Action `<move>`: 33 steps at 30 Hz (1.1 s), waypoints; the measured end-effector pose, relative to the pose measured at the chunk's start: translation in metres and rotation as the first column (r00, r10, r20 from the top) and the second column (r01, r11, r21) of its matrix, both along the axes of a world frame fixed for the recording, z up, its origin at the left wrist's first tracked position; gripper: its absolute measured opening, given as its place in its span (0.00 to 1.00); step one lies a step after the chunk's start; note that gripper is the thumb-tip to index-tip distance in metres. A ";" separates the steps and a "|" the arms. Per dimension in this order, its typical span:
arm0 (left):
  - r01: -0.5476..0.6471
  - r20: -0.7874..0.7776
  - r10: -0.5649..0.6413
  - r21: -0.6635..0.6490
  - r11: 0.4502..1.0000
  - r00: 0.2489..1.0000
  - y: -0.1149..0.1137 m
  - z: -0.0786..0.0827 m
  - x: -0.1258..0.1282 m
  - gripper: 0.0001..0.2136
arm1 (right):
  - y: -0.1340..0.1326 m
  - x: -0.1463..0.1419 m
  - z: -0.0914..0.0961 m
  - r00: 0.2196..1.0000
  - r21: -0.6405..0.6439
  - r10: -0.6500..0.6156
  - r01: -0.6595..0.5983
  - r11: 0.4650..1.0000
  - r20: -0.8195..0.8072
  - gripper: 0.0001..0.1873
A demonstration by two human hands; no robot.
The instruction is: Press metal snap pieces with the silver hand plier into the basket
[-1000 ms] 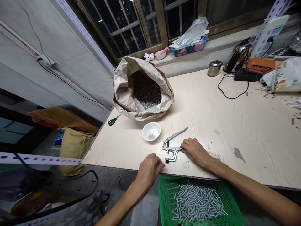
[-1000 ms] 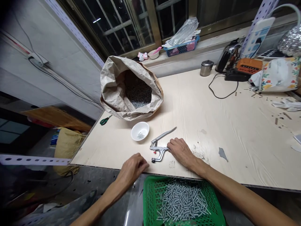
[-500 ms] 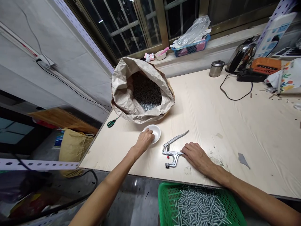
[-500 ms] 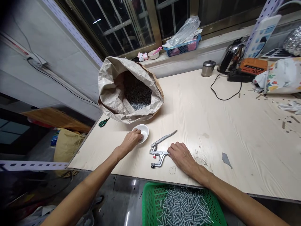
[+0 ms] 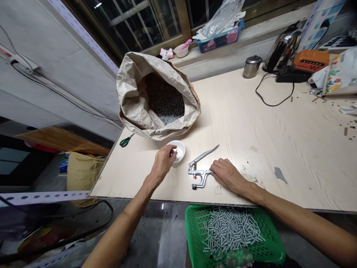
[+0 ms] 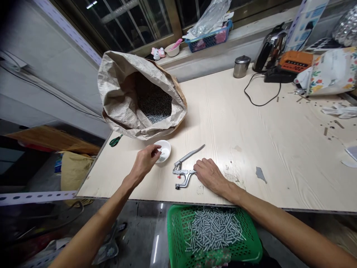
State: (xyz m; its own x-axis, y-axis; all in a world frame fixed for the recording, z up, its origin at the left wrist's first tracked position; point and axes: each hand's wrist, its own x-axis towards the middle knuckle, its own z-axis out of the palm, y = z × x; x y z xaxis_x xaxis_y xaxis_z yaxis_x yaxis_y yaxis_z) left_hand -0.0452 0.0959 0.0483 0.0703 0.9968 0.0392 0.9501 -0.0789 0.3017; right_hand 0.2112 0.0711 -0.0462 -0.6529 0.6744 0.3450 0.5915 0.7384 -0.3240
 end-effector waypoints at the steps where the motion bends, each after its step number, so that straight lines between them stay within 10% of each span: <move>1: -0.044 0.127 0.044 -0.003 0.999 0.991 -0.013 0.001 0.004 0.13 | 0.000 0.000 -0.001 1.000 0.009 0.003 -0.003 1.000 0.004 0.09; 6: -0.206 0.506 0.352 -0.323 0.924 0.787 -0.071 -0.009 0.026 0.15 | -0.004 0.000 -0.004 1.000 0.179 0.012 -0.016 0.984 0.026 0.12; 13: -0.277 0.587 0.544 -0.486 0.829 0.599 -0.090 -0.029 0.043 0.17 | -0.011 0.000 0.009 1.000 0.327 0.009 -0.018 0.945 0.030 0.15; 19: -0.256 0.564 0.535 -0.500 0.828 0.629 -0.088 -0.040 0.046 0.18 | -0.012 0.001 0.009 0.997 0.226 0.025 -0.042 0.973 0.079 0.17; 27: -0.160 0.343 0.359 -0.492 0.856 0.868 -0.077 -0.044 0.035 0.14 | -0.009 0.000 0.006 0.994 0.195 0.025 -0.046 0.980 0.109 0.16; 33: 0.006 0.286 0.258 -0.681 0.733 0.923 -0.060 -0.033 0.032 0.15 | -0.008 -0.001 0.002 0.992 0.196 0.036 -0.059 0.979 0.122 0.16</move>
